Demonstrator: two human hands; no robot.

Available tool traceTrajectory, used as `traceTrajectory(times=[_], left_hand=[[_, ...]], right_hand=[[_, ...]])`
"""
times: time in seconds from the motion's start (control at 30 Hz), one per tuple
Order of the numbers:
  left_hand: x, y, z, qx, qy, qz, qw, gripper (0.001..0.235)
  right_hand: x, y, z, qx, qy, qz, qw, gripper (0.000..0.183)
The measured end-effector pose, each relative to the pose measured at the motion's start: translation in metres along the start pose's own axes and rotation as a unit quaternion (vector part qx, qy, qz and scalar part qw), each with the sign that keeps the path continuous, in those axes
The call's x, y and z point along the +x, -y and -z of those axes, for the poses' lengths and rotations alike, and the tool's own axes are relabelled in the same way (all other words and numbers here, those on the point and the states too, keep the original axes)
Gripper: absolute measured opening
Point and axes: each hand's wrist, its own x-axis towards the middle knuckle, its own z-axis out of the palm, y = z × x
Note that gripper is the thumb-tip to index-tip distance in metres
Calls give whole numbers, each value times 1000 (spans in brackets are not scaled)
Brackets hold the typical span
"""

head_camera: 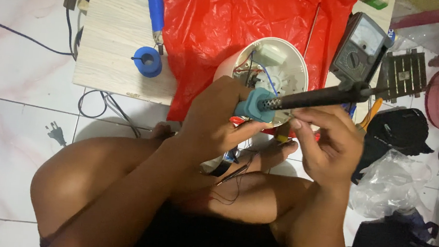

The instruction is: The person sits on the floor and uses a soldering iron to attach wires to a small white electrical component. They repeatedly apply solder to connection points, occasionally using a file to clean the iron's tip and feeding solder wire from a blue spool.

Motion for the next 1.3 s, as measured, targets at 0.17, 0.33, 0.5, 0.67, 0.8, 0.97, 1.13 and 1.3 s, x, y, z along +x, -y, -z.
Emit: traceTrajectory(times=[0.17, 0.33, 0.5, 0.67, 0.8, 0.97, 1.13, 1.3], left_hand=[[0, -2, 0, -36, -29, -36, 998, 33], [-1, 0, -2, -41, -47, -52, 997, 36], [-4, 5, -6, -38, -64, -76, 994, 40], [-5, 5, -8, -38, -77, -75, 994, 37], [-4, 1, -4, -60, -55, -62, 995, 33], [-3, -3, -2, -65, -42, -36, 996, 31], [-5, 2, -5, -37, -22, -12, 999, 34], [-6, 1, -5, -47, -39, -22, 998, 39]], right_hand=[[-11, -18, -11, 41, -13, -8, 999, 9], [-10, -18, -12, 19, -5, -3, 1000, 8], [-15, -22, -12, 11, -10, -16, 1000, 7], [-12, -15, -12, -11, -13, -35, 999, 6], [-15, -20, -12, -10, -18, -28, 999, 4], [-15, -18, -13, -13, -21, -30, 999, 7], [-23, -28, -17, 18, -55, -61, 996, 6], [-26, -49, -17, 71, -122, -116, 983, 5]])
